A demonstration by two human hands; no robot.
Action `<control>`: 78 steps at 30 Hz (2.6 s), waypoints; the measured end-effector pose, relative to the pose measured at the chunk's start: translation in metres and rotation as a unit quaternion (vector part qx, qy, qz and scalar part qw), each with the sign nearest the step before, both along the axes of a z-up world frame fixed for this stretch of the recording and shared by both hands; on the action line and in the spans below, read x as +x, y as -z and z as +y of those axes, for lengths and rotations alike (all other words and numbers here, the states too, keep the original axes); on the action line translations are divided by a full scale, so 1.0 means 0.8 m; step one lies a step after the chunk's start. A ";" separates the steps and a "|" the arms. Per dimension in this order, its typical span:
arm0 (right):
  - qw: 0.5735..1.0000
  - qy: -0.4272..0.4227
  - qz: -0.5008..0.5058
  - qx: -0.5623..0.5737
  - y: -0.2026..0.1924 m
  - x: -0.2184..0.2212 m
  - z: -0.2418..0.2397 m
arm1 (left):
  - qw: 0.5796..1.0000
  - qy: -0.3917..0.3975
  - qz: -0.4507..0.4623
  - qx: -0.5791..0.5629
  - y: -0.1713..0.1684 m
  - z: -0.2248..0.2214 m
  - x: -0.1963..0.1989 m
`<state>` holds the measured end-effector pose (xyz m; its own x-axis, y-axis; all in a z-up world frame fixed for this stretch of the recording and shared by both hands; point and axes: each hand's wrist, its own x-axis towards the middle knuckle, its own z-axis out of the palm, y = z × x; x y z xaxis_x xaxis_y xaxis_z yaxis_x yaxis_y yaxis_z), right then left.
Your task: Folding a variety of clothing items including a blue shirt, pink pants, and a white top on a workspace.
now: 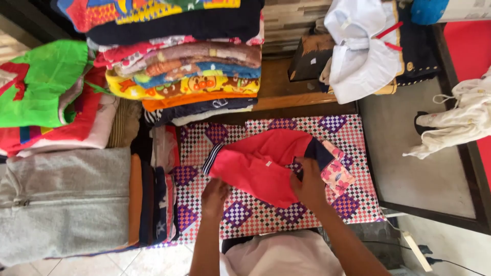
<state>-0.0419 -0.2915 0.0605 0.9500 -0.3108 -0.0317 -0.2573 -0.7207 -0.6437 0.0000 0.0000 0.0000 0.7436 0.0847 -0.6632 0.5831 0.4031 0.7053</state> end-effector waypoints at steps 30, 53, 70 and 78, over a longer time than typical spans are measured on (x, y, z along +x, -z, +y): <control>0.977 -0.170 0.024 0.129 -0.009 -0.037 0.054 | 0.969 0.246 -0.015 -0.005 -0.116 -0.085 -0.014; 0.970 0.017 0.156 0.187 0.033 -0.054 0.029 | 0.990 0.098 -0.103 0.016 -0.124 -0.097 -0.006; 0.774 0.048 0.060 0.629 -0.092 -0.008 0.044 | 0.949 0.173 -0.238 0.111 -0.169 -0.092 -0.037; 0.832 0.058 -0.004 0.552 -0.107 -0.016 0.042 | 0.900 0.164 -0.371 0.159 -0.180 -0.086 -0.034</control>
